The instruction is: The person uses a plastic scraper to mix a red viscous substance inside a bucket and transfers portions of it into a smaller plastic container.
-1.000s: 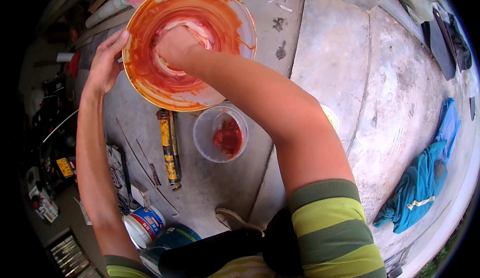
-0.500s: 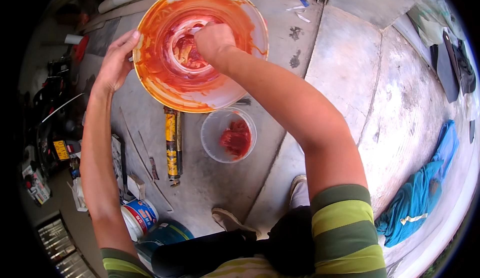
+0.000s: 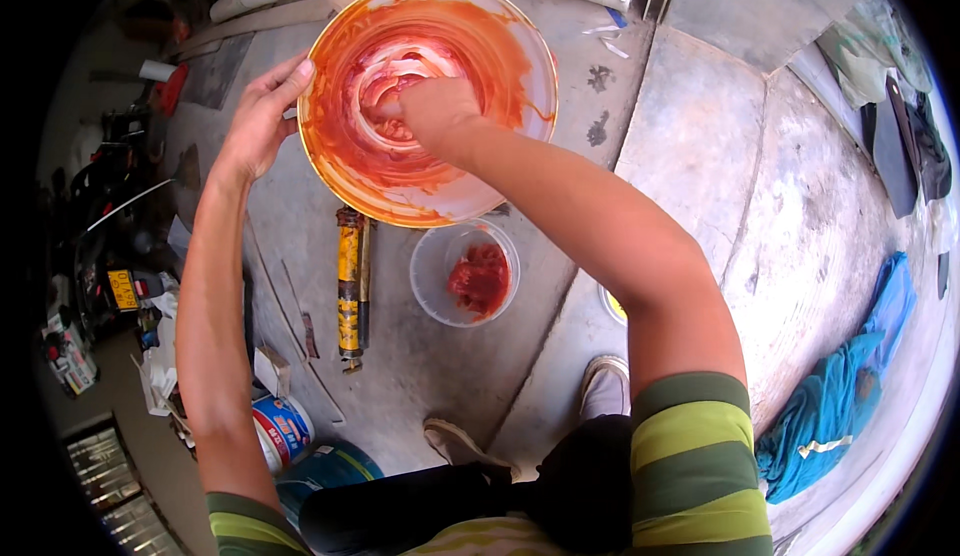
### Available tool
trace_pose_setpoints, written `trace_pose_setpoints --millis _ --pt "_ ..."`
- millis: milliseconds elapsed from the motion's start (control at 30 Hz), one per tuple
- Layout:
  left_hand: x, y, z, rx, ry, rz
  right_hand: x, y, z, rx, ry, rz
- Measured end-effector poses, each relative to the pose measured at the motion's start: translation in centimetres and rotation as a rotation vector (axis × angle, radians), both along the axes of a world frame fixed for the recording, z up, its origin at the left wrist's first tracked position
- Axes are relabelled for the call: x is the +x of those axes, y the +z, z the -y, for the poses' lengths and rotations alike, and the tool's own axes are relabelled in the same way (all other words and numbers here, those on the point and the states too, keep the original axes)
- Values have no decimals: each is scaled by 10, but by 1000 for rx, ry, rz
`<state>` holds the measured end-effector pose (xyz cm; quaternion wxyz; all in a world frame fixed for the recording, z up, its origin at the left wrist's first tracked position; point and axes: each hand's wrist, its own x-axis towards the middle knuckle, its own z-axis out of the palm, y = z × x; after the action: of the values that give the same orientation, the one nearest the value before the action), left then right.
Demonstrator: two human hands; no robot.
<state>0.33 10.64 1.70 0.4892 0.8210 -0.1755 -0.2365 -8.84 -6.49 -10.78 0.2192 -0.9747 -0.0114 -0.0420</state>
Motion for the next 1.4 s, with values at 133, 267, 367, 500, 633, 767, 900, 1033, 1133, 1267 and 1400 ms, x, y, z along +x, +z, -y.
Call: trace_pose_setpoints --millis 133,267,367,500,633,767,900,1033,1133,1267,1400 --pt "1 2 4 7 0 19 4 0 14 -53 -173 51" --pt "-2 4 11 7 -42 10 17 -11 12 -47 -270 136" --pt "-2 1 14 23 -67 34 25 -8 3 -161 -143 233" --pt "0 1 24 2 -82 38 17 -3 -18 -448 64 326" --pt "-1 5 29 -8 -90 21 0 2 -14 -495 181 263" --pt "-9 8 31 -1 -68 59 -4 -8 17 -341 109 113" --pt "-1 9 38 40 -152 71 -6 0 37 -304 -152 12" --pt "0 6 45 90 -223 145 6 -7 39 -279 -189 -39" --pt "3 7 45 61 -156 99 2 -10 24 -289 -132 -45" --pt "4 4 40 -5 -88 106 -2 -16 8 -256 -100 -22" --pt "-1 5 37 12 -72 98 -5 -17 5 -116 -82 -148"
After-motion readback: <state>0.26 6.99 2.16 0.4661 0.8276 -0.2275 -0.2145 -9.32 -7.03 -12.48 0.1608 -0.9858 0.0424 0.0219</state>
